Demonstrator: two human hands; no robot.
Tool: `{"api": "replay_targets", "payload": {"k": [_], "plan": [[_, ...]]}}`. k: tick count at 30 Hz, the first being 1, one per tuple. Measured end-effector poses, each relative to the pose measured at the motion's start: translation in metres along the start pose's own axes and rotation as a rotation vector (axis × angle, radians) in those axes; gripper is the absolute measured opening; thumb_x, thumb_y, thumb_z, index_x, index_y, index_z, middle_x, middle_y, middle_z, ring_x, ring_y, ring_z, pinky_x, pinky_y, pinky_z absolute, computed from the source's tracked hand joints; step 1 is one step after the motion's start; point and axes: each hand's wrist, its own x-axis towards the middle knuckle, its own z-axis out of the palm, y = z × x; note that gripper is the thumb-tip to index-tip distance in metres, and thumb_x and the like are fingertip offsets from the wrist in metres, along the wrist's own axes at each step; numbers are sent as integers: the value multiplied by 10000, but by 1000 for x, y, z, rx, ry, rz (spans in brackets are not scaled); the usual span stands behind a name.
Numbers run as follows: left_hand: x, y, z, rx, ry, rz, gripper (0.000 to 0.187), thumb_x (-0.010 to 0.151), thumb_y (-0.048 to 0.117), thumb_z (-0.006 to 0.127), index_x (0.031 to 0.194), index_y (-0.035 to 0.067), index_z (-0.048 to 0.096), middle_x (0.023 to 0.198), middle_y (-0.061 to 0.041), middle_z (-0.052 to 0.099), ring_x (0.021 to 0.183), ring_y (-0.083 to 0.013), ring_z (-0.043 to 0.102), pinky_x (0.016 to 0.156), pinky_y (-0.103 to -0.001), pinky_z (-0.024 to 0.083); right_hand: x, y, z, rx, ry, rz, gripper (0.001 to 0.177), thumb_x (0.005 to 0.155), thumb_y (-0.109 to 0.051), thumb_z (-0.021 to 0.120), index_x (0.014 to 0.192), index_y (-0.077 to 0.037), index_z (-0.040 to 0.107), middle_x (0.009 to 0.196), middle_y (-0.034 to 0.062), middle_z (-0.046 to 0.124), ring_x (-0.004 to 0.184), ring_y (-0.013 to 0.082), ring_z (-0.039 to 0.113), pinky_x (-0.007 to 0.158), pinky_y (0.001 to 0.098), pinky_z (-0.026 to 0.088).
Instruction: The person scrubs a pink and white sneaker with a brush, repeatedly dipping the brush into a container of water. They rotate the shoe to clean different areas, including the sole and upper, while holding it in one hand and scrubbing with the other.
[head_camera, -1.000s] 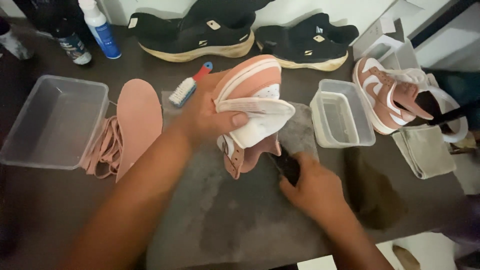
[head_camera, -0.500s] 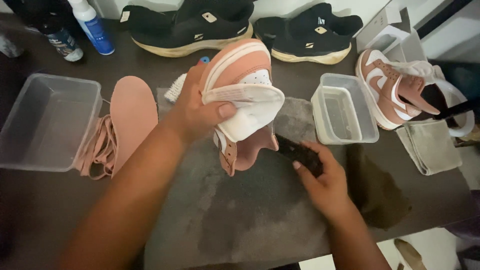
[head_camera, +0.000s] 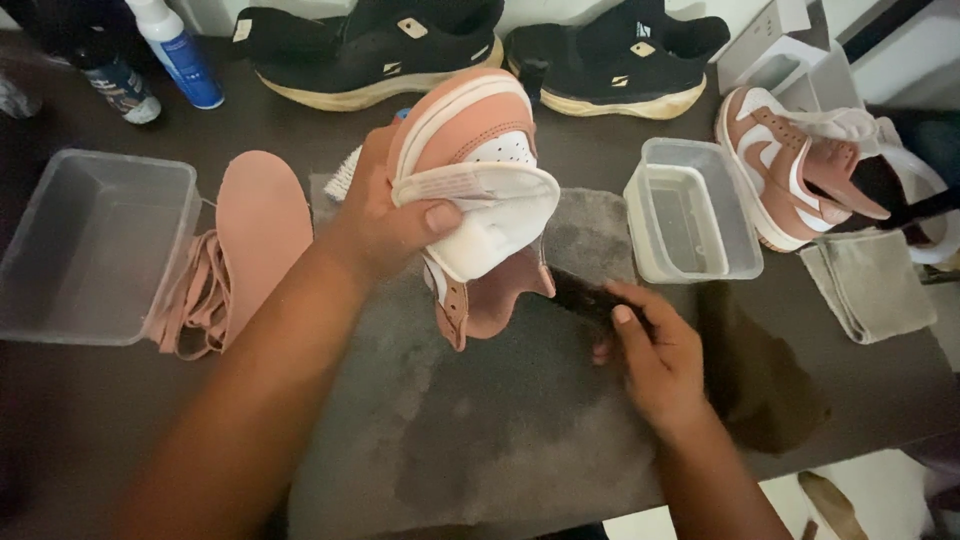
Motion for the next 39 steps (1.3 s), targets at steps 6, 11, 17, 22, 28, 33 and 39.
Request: {"api": "replay_targets", "payload": {"k": [6, 11, 17, 22, 28, 33, 39], "plan": [[-4, -7, -2, -23, -12, -9, 453, 849, 390, 763, 1183, 83, 748, 1008, -89, 772, 844, -120, 621, 791, -347, 547, 0, 2, -3, 73, 50, -84, 294, 1023, -51, 560, 1286, 39, 657, 979, 233, 704, 613, 239, 670, 554, 392, 656], [-3, 0, 0, -7, -12, -28, 438, 841, 376, 769, 1174, 91, 748, 997, -79, 768, 867, -104, 606, 802, -338, 541, 2, 8, -11, 146, 48, -84, 337, 997, -49, 549, 1305, 66, 624, 1084, 255, 691, 680, 278, 691, 612, 428, 658], [-2, 1, 1, -27, 0, -27, 442, 831, 394, 769, 1159, 99, 750, 1002, -68, 766, 871, -102, 616, 804, -339, 545, 3, 13, -13, 298, 57, -89, 403, 953, -56, 537, 1322, 93, 604, 995, 304, 691, 709, 362, 736, 630, 473, 668], [-4, -8, -5, 15, 22, -29, 518, 811, 446, 779, 1170, 74, 743, 1002, -95, 766, 852, -119, 608, 783, -367, 548, 1, 8, -5, 405, 83, -57, 428, 938, -83, 551, 1327, 91, 592, 999, 301, 705, 755, 358, 756, 650, 437, 672], [0, 1, -2, -52, 24, -13, 448, 857, 398, 760, 1185, 93, 742, 1039, -66, 763, 916, -112, 632, 865, -343, 561, 0, 8, -7, 459, 96, -106, 449, 966, -65, 534, 1388, 87, 553, 1138, 318, 697, 833, 379, 761, 696, 452, 675], [3, 2, 0, -60, 11, 26, 410, 882, 330, 716, 1183, 51, 731, 1052, -116, 764, 912, -151, 652, 858, -392, 571, 0, 4, -8, 470, 88, -128, 452, 963, -50, 558, 1399, 62, 524, 1227, 298, 671, 898, 369, 752, 737, 437, 681], [2, 6, 0, -35, 2, 1, 429, 890, 350, 724, 1217, 73, 725, 1087, -95, 758, 969, -148, 660, 928, -405, 564, -3, -6, -5, 261, 31, -292, 623, 822, 85, 715, 1384, 14, 454, 1478, 258, 533, 896, 240, 695, 755, 331, 656]]}}
